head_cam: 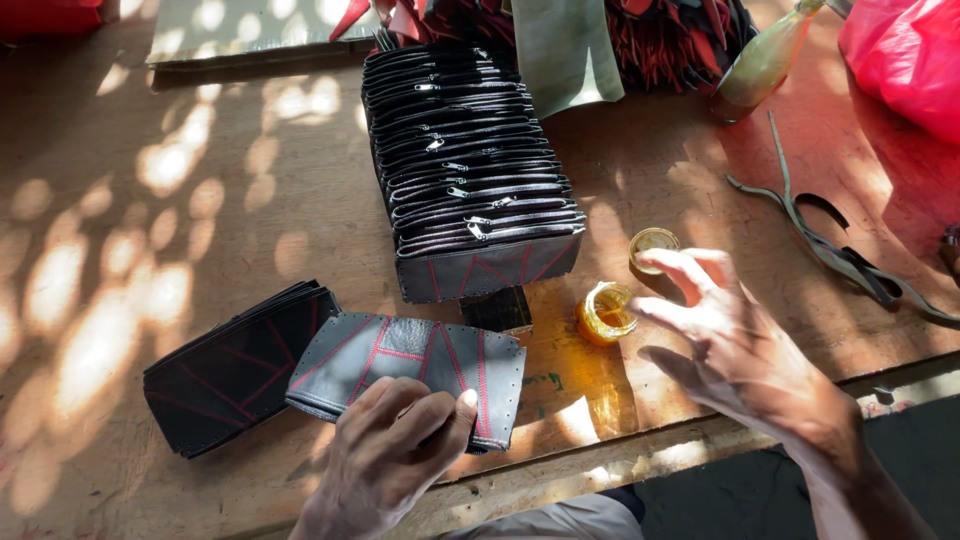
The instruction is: The person applies a yellowish substance from a small jar to the edges and surfaces of black leather wallets with red stitching. They handle each wallet individually, rub the substance in with their fingers, and place the treated wallets into a stack on the table.
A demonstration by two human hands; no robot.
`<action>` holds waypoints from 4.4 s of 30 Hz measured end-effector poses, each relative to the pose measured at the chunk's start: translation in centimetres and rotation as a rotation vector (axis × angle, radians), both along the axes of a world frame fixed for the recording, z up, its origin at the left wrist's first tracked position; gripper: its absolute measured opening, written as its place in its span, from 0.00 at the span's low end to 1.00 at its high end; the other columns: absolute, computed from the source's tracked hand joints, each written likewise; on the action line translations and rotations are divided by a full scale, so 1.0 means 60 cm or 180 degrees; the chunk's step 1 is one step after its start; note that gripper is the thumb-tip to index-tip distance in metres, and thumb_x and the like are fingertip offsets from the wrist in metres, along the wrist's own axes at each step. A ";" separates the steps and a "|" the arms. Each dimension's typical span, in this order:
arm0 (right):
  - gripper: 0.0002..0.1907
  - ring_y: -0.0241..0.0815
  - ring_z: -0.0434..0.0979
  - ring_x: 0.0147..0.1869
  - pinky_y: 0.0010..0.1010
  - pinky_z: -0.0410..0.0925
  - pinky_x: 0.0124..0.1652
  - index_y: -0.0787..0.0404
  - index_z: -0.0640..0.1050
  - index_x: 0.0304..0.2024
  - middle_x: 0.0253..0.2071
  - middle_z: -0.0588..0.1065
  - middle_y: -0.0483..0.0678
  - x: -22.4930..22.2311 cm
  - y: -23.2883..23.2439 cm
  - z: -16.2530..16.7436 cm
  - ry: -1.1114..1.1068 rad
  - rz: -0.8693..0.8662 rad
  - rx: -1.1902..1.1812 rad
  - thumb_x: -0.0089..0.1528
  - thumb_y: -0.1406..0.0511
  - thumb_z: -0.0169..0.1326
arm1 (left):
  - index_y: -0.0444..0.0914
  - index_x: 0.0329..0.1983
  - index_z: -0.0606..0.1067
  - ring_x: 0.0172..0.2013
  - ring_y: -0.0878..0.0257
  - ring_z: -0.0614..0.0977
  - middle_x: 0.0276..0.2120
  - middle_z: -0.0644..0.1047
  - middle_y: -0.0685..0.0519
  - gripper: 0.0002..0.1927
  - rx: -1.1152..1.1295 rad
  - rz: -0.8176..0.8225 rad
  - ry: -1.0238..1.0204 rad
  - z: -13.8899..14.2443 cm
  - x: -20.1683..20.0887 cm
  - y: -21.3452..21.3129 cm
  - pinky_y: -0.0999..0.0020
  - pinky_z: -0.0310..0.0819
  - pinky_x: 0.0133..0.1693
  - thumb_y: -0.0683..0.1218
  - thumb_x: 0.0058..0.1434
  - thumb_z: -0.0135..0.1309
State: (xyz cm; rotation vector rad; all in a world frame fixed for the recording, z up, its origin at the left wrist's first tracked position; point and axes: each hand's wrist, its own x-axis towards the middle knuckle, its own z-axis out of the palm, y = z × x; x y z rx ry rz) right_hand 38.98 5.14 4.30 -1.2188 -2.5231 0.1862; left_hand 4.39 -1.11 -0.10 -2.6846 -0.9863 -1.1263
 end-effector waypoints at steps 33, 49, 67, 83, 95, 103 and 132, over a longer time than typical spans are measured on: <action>0.32 0.45 0.74 0.54 0.38 0.71 0.54 0.56 0.74 0.65 0.48 0.79 0.50 -0.062 -0.082 0.021 0.1582 0.0953 -0.2673 0.59 0.61 0.69 | 0.35 0.29 0.76 0.30 0.64 0.77 0.33 0.73 0.55 0.10 0.0020 -0.0067 -0.0678 0.080 0.029 -0.006 0.66 0.72 0.28 0.36 0.58 0.68; 0.42 0.46 0.73 0.55 0.37 0.71 0.53 0.55 0.62 0.72 0.53 0.74 0.50 -0.078 -0.080 -0.019 0.1374 0.0702 -0.1876 0.59 0.65 0.68 | 0.35 0.31 0.77 0.32 0.64 0.76 0.33 0.73 0.56 0.08 0.0031 -0.0098 -0.0522 0.083 0.022 0.000 0.66 0.71 0.30 0.35 0.59 0.67; 0.35 0.44 0.79 0.50 0.33 0.77 0.47 0.50 0.70 0.68 0.50 0.74 0.48 -0.088 -0.099 -0.029 0.1176 0.1148 -0.1150 0.59 0.64 0.67 | 0.37 0.34 0.79 0.36 0.64 0.78 0.38 0.75 0.56 0.07 0.0277 -0.0162 -0.0490 0.063 0.011 0.029 0.66 0.73 0.36 0.37 0.59 0.68; 0.25 0.37 0.70 0.48 0.29 0.71 0.41 0.44 0.77 0.59 0.51 0.71 0.47 -0.086 -0.098 -0.044 0.0611 0.0303 -0.0320 0.60 0.58 0.65 | 0.35 0.36 0.79 0.35 0.62 0.78 0.37 0.75 0.55 0.07 0.0307 -0.0165 -0.0652 0.074 0.013 0.027 0.65 0.73 0.35 0.35 0.59 0.68; 0.32 0.57 0.56 0.67 0.48 0.55 0.63 0.51 0.77 0.58 0.66 0.60 0.52 -0.017 -0.002 0.040 -0.0440 -0.0505 -0.0017 0.53 0.49 0.61 | 0.32 0.54 0.72 0.38 0.66 0.86 0.40 0.80 0.50 0.16 -0.1607 0.1372 -0.3100 0.055 -0.034 0.020 0.70 0.84 0.39 0.45 0.68 0.58; 0.27 0.59 0.56 0.66 0.47 0.57 0.61 0.53 0.77 0.53 0.66 0.62 0.54 0.015 0.047 -0.059 -0.0372 0.0160 -0.0044 0.53 0.53 0.61 | 0.36 0.65 0.66 0.41 0.61 0.86 0.44 0.81 0.45 0.32 -0.4391 -0.0348 -0.5305 -0.012 -0.044 0.009 0.62 0.86 0.40 0.40 0.56 0.58; 0.37 0.39 0.71 0.37 0.31 0.69 0.40 0.63 0.65 0.61 0.36 0.70 0.49 -0.012 -0.116 -0.019 0.2392 -0.1111 -0.0480 0.56 0.61 0.68 | 0.30 0.70 0.51 0.19 0.65 0.80 0.38 0.75 0.43 0.43 -0.5116 -0.2310 -0.6512 -0.138 0.029 -0.048 0.77 0.73 0.17 0.36 0.53 0.58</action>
